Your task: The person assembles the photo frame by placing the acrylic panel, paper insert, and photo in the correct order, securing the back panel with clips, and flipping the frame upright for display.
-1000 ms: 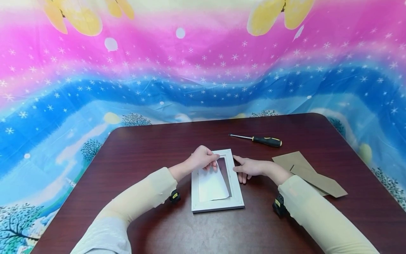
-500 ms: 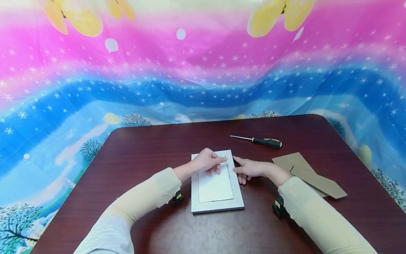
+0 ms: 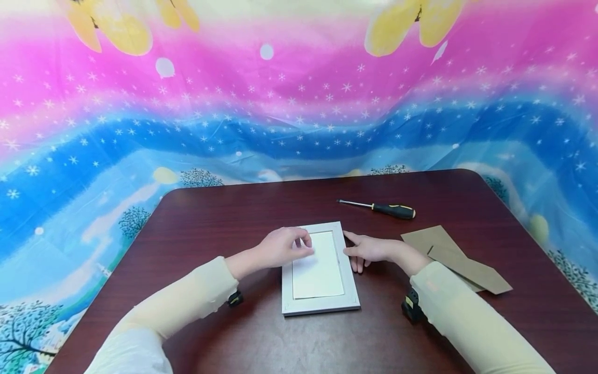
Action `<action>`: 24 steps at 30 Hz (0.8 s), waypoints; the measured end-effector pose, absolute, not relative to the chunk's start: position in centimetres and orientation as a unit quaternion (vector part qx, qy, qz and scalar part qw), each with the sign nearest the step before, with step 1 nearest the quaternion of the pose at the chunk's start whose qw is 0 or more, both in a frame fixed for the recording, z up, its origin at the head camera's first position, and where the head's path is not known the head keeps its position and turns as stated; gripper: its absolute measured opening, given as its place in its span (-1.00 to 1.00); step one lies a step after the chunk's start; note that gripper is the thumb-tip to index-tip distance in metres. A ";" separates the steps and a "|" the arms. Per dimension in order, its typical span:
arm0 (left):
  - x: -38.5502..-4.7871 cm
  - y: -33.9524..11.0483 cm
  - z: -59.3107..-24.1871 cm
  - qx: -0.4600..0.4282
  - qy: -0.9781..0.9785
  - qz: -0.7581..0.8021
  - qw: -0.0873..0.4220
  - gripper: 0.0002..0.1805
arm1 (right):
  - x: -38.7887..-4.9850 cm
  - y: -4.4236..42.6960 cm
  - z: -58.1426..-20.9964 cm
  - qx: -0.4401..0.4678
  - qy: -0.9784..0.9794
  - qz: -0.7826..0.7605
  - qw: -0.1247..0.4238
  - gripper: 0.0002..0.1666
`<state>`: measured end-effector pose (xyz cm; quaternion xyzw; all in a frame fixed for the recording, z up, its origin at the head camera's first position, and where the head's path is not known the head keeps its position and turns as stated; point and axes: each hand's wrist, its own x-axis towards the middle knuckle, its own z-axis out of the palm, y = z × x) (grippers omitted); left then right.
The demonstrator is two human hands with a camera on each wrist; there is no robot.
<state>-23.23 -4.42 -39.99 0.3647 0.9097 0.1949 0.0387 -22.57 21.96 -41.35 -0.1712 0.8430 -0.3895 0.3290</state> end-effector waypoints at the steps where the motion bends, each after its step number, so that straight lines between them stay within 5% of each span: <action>1: -22.8 -4.8 -40.0 0.373 0.911 0.171 0.033 -0.76 | -22.5 22.0 -41.3 -0.172 0.843 -0.390 0.328 -0.10; 10: -19.7 -6.3 -40.5 0.418 0.906 0.030 0.064 0.00 | -22.5 22.3 -41.3 -0.179 0.841 -0.393 0.326 -0.11; 24: -19.1 -6.4 -41.1 0.389 0.912 -0.005 0.127 0.10 | -22.6 22.0 -41.4 -0.176 0.843 -0.391 0.325 -0.11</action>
